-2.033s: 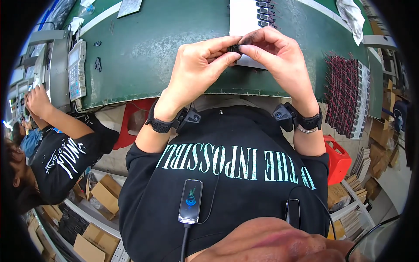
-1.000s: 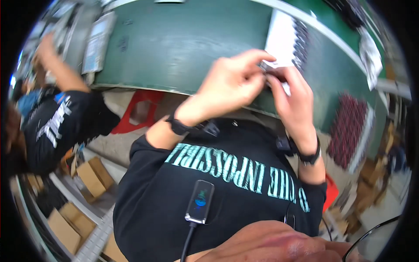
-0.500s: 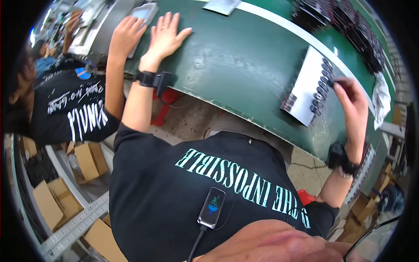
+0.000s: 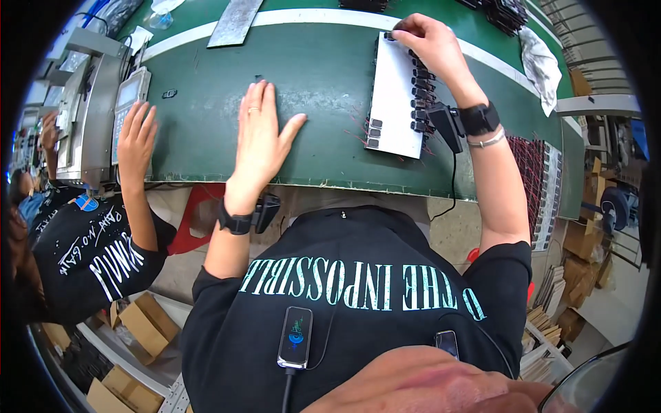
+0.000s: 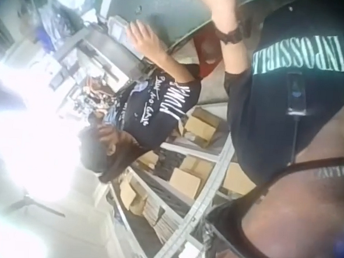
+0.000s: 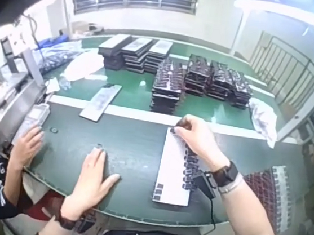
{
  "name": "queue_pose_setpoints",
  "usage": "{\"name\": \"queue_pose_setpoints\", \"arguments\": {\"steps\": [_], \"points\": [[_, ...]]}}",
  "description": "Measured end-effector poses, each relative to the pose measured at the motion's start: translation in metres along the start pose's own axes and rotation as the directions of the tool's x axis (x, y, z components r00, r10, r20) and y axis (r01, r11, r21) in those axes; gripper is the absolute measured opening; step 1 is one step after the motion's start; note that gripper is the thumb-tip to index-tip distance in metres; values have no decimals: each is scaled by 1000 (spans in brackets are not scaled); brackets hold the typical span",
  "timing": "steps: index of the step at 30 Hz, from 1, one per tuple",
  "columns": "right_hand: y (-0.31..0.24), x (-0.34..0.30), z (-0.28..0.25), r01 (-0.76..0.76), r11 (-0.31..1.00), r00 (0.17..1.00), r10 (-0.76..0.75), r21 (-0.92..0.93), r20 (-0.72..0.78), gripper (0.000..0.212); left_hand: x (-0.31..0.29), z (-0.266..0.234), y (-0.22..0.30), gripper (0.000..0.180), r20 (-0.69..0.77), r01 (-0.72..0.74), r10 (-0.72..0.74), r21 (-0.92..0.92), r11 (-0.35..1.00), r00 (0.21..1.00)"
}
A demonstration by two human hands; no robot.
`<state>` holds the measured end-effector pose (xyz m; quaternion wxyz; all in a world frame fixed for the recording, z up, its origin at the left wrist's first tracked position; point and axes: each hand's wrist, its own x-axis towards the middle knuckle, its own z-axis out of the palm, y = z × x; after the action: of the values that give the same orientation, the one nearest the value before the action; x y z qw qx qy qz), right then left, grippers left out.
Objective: The person picks up a speaker and a plastic housing by hand, fits the speaker into the housing, and places the assembled unit onto a white tray. This process is repeated for several units, occasionally moving the tray or a stack of speakers on the workbench.
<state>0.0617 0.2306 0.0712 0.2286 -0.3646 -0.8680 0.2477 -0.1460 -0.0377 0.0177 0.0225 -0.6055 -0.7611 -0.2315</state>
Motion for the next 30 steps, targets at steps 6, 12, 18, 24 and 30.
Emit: {"name": "queue_pose_setpoints", "arguments": {"steps": [6,12,18,24,30], "points": [[-8,5,17,48,993,997,-55,-110,-56,23,0,5,3,69,-63,1,-3,-44,999,998],[-34,-8,13,52,981,979,-87,-188,-183,20,3,10,-13,54,-158,-85,93,56,995,983],[-68,-66,4,327,931,937,-296,-165,185,18,3,12,-32,34,-230,-140,117,-87,986,966],[-80,-92,17,382,906,922,-358,-185,150,12,13,1,-28,25,-320,12,-20,-25,1000,947],[-87,-102,12,312,941,938,-283,-134,198,11,12,-5,-20,24,-329,48,11,170,984,944]]}}
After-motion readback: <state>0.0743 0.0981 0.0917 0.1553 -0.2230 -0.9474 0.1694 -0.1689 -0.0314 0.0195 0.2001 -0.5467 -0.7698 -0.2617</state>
